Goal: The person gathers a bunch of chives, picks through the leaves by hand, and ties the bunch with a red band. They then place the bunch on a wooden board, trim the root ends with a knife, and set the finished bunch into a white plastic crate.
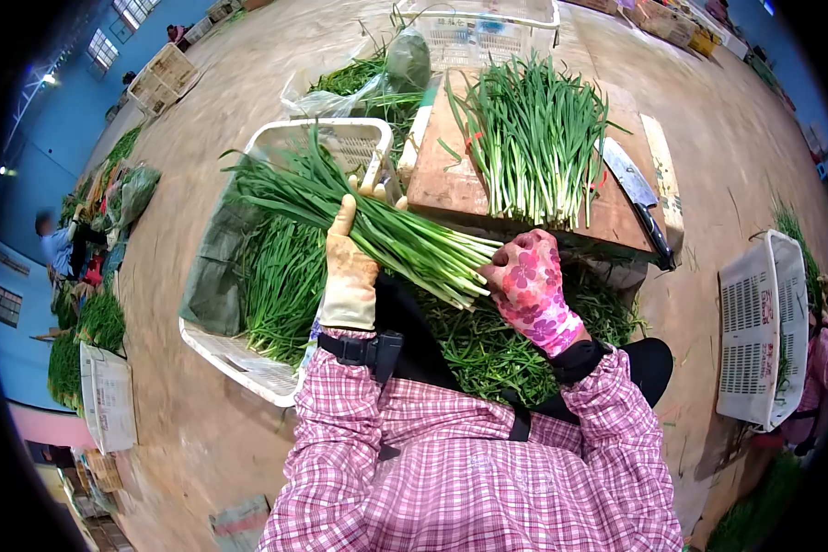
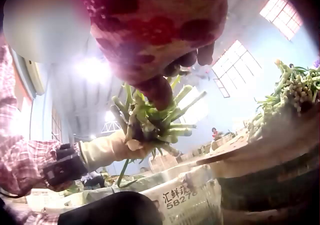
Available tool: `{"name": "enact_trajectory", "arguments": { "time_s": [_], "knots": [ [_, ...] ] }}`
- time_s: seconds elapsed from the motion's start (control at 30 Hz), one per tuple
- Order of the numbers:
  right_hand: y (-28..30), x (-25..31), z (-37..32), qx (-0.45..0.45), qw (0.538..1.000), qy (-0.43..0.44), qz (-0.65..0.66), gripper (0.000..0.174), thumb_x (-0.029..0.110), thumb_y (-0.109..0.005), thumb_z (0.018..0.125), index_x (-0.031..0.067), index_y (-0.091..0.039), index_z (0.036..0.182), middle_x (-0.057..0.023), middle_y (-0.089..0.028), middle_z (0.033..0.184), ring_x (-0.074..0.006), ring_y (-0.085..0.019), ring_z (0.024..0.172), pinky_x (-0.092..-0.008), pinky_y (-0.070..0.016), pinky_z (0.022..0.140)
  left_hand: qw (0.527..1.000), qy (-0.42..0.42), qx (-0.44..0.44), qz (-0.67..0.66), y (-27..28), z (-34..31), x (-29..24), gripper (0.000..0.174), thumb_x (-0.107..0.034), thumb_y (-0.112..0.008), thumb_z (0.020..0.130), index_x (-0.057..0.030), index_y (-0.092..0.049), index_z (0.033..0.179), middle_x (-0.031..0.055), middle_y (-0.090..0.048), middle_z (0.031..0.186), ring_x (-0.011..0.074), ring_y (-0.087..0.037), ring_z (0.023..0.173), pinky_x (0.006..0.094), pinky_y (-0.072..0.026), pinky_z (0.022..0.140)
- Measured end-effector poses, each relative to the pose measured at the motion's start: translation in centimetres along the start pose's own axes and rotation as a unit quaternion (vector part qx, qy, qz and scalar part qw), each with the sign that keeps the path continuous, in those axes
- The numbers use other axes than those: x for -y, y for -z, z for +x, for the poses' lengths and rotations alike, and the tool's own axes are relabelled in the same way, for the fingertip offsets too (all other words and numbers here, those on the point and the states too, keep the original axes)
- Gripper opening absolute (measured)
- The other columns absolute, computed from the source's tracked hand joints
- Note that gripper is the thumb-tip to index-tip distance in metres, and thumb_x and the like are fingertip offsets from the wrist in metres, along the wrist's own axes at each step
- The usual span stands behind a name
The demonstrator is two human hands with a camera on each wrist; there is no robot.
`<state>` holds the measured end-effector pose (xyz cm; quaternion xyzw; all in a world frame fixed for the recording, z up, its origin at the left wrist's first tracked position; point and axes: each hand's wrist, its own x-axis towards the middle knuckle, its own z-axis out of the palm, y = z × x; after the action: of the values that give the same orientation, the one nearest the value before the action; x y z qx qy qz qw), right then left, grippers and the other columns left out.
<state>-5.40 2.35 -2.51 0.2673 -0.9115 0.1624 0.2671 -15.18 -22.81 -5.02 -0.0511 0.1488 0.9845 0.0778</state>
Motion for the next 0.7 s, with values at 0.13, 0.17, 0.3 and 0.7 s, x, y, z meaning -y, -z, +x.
{"name": "enact_trajectory", "arguments": {
  "time_s": [0.13,0.17,0.3,0.7],
  "knots": [
    [1.4,-1.5,-1.6,0.244,0.964,-0.059,-0.087,0.006,0.019,-0.069,0.075,0.0158,-0.067,0.080,-0.0040,-0.060,0.080,-0.0274,-0.060,0.089,-0.0453,-0.0446,0.090,0.997,0.002,-0.028,0.066,-0.6,0.1,-1.1,0.019,-0.021,-0.056,0.102,-0.0089,-0.066,0.113,0.0068,-0.071,0.104,0.0247,-0.069,0.095,0.0490,-0.0567,0.094],
    [1.9,-2.4,-2.6,0.320,0.936,-0.088,-0.116,0.006,0.019,-0.068,0.078,0.0157,-0.068,0.083,-0.0045,-0.061,0.081,-0.0277,-0.060,0.091,-0.0464,-0.0448,0.090,0.994,-0.004,-0.057,0.093,-0.8,0.0,-1.3,0.020,-0.022,-0.057,0.101,-0.0088,-0.066,0.113,0.0071,-0.071,0.103,0.0251,-0.069,0.095,0.0485,-0.0568,0.093],
    [3.4,-0.8,-2.4,0.181,0.975,-0.106,-0.066,0.016,0.017,-0.071,0.078,0.0190,-0.074,0.093,-0.0057,-0.062,0.083,-0.0255,-0.062,0.092,-0.0447,-0.0447,0.092,0.983,-0.026,-0.105,0.150,-2.0,-0.4,-0.6,0.026,-0.028,-0.059,0.100,-0.0049,-0.066,0.109,0.0075,-0.070,0.102,0.0229,-0.067,0.090,0.0405,-0.0549,0.085],
    [1.0,0.6,1.3,0.116,0.985,0.037,-0.120,0.006,0.015,-0.061,0.081,0.0100,-0.065,0.080,-0.0080,-0.059,0.085,-0.0274,-0.059,0.092,-0.0459,-0.0431,0.098,0.978,-0.032,-0.115,0.171,-0.9,0.7,0.6,0.023,-0.023,-0.063,0.097,-0.0040,-0.067,0.110,0.0093,-0.071,0.101,0.0226,-0.069,0.087,0.0370,-0.0563,0.083]
  ]
}}
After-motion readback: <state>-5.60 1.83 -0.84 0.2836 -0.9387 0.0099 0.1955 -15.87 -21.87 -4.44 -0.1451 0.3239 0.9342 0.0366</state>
